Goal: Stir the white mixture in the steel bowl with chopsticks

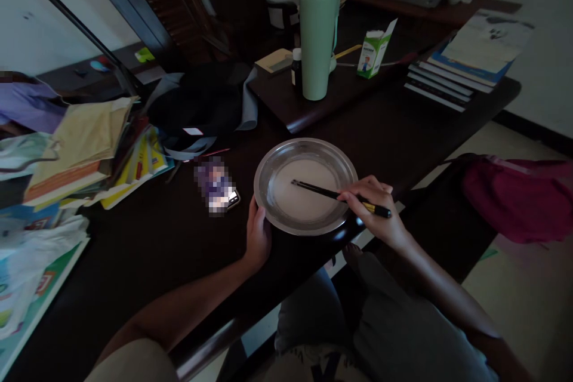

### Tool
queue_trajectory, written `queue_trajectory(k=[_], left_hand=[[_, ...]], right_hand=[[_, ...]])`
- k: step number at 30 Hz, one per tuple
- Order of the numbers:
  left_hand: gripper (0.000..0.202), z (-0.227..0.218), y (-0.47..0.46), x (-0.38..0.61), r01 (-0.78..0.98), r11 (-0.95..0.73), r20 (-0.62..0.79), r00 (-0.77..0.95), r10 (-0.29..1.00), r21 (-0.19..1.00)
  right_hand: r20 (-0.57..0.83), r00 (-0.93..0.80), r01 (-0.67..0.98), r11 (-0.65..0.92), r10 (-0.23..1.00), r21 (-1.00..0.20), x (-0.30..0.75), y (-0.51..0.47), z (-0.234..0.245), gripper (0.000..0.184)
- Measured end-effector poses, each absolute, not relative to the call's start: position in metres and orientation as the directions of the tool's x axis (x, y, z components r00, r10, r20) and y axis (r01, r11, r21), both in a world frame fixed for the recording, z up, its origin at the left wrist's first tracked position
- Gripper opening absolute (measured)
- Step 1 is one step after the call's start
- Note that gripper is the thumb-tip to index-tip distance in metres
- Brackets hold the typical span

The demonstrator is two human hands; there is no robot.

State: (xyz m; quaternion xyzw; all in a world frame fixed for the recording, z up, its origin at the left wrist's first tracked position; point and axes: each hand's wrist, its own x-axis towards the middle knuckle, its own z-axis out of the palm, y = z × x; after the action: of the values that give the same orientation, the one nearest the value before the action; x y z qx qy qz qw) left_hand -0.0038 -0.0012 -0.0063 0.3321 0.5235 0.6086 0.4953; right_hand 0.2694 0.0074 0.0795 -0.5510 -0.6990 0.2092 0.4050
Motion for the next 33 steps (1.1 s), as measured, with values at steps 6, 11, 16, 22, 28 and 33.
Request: queue_trajectory(k=[6, 11, 16, 22, 28, 33], left_hand=[[0.061, -0.003, -0.002, -0.001, -0.277, 0.044, -0.13, -0.303, 0.944, 0.96], [0.06, 0.0, -0.003, 0.001, -0.258, 0.039, -0.124, -0.321, 0.939, 0.965], [0.053, 0.005, -0.003, -0.012, -0.091, 0.034, -0.062, -0.321, 0.945, 0.995], [0.074, 0.028, -0.006, -0.036, 0.157, 0.035, 0.0, -0.217, 0.976, 0.987], [0.067, 0.037, -0.006, -0.047, 0.462, -0.139, 0.174, -0.034, 0.984, 0.876], [0.059, 0.039, -0.002, -0.05, 0.497, -0.124, 0.158, -0.026, 0.987, 0.859]], right_hand=[[0.383, 0.091, 0.652, 0.236, 0.919, -0.721, 0.293, 0.006, 0.093, 0.036], [0.303, 0.018, 0.581, 0.237, 0.953, -0.779, 0.32, -0.009, 0.112, 0.033], [0.265, -0.122, 0.522, 0.289, 0.957, -0.803, 0.314, -0.008, 0.11, 0.034], [0.294, -0.175, 0.537, 0.341, 0.94, -0.772, 0.287, 0.012, 0.092, 0.039], [0.319, -0.119, 0.595, 0.325, 0.94, -0.736, 0.3, 0.017, 0.089, 0.038], [0.321, -0.067, 0.599, 0.296, 0.945, -0.744, 0.323, 0.002, 0.096, 0.034]])
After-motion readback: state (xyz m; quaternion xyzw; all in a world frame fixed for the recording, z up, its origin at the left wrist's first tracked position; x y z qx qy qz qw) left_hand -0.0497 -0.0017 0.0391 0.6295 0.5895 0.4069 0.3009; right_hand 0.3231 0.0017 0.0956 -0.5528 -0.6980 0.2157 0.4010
